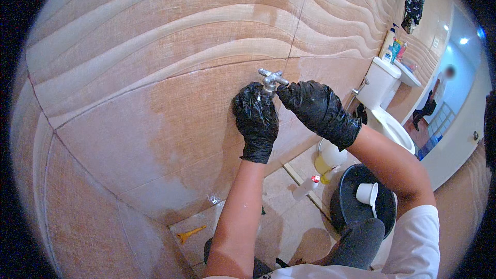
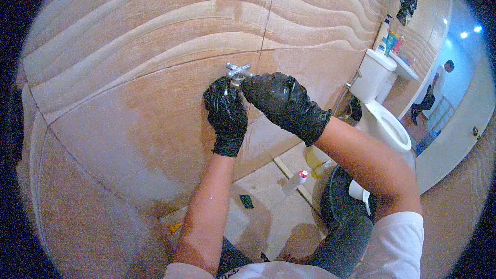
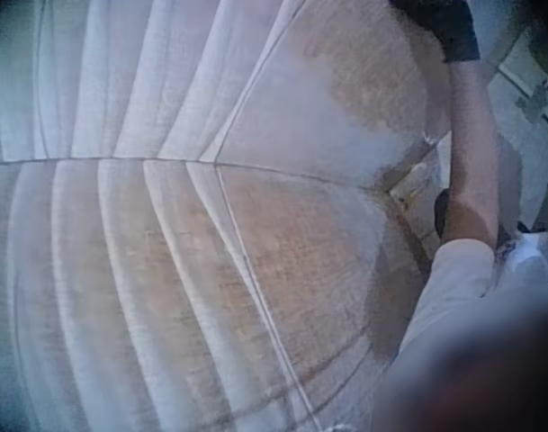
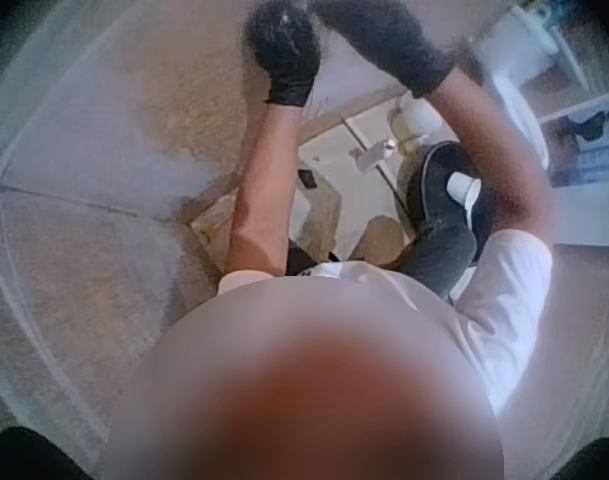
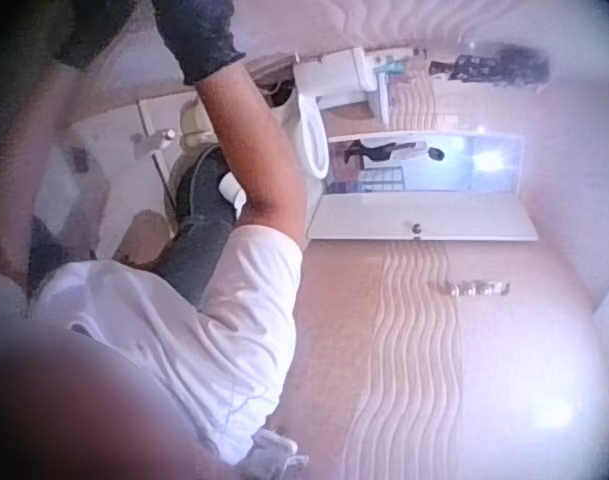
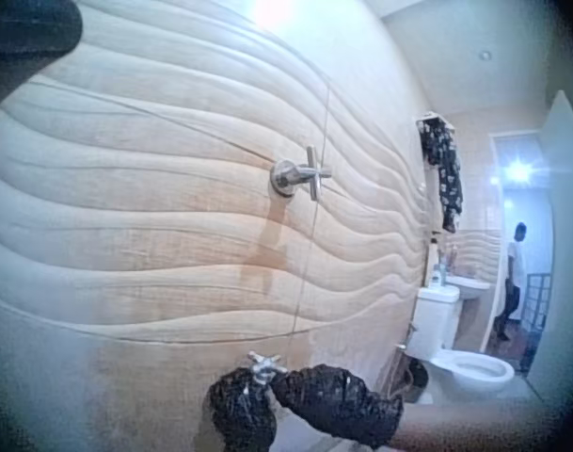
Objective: The person cleans a bathroom faucet by applying liquid cleaner from a bottle onto a sponge and scrubbing all surfaces of the faucet handle and spout by hand.
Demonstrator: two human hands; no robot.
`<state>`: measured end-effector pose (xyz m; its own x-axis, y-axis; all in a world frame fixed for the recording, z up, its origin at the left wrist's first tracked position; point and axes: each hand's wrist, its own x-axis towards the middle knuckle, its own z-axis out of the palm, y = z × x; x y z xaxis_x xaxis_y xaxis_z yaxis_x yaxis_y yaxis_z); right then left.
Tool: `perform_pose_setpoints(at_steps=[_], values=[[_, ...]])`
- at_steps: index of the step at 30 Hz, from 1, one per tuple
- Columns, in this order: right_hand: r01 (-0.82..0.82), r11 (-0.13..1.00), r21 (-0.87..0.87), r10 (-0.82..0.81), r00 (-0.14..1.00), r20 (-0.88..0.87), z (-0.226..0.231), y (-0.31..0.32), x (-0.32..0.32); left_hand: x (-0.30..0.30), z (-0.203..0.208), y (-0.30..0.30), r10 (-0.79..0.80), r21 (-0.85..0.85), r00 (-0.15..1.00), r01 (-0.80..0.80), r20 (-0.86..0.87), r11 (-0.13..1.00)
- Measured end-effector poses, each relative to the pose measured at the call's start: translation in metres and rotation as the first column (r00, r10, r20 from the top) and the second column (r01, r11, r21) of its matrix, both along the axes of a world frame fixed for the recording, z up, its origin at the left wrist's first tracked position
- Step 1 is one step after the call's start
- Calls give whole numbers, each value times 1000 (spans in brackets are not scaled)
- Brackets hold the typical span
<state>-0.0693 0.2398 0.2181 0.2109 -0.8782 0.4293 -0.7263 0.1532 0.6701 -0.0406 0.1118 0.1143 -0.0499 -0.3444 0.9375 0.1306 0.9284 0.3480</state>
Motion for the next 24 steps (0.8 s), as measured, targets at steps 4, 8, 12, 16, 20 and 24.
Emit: perform_pose_setpoints(at_steps=[4,8,12,16,20,24], values=[[53,997,-49,-47,993,107,-8,-6,-1,0,-1,-3,-28,42,1000,28,-13,999],[3,999,-48,3,993,115,-6,-1,-7,0,-1,2,92,-25,996,-93,-18,995],[103,994,-44,-99,991,93,-13,0,-9,-4,0,3,-54,58,996,58,-69,997],[-101,921,-377,271,861,431,-40,-14,-16,-3,0,0,4,75,1000,-2,-28,997],[4,973,-231,93,910,404,-30,-3,-17,2,4,5,-23,91,1000,23,-7,996],[0,979,-202,53,965,255,-22,-9,-13,2,6,3,-27,54,995,32,-91,998]])
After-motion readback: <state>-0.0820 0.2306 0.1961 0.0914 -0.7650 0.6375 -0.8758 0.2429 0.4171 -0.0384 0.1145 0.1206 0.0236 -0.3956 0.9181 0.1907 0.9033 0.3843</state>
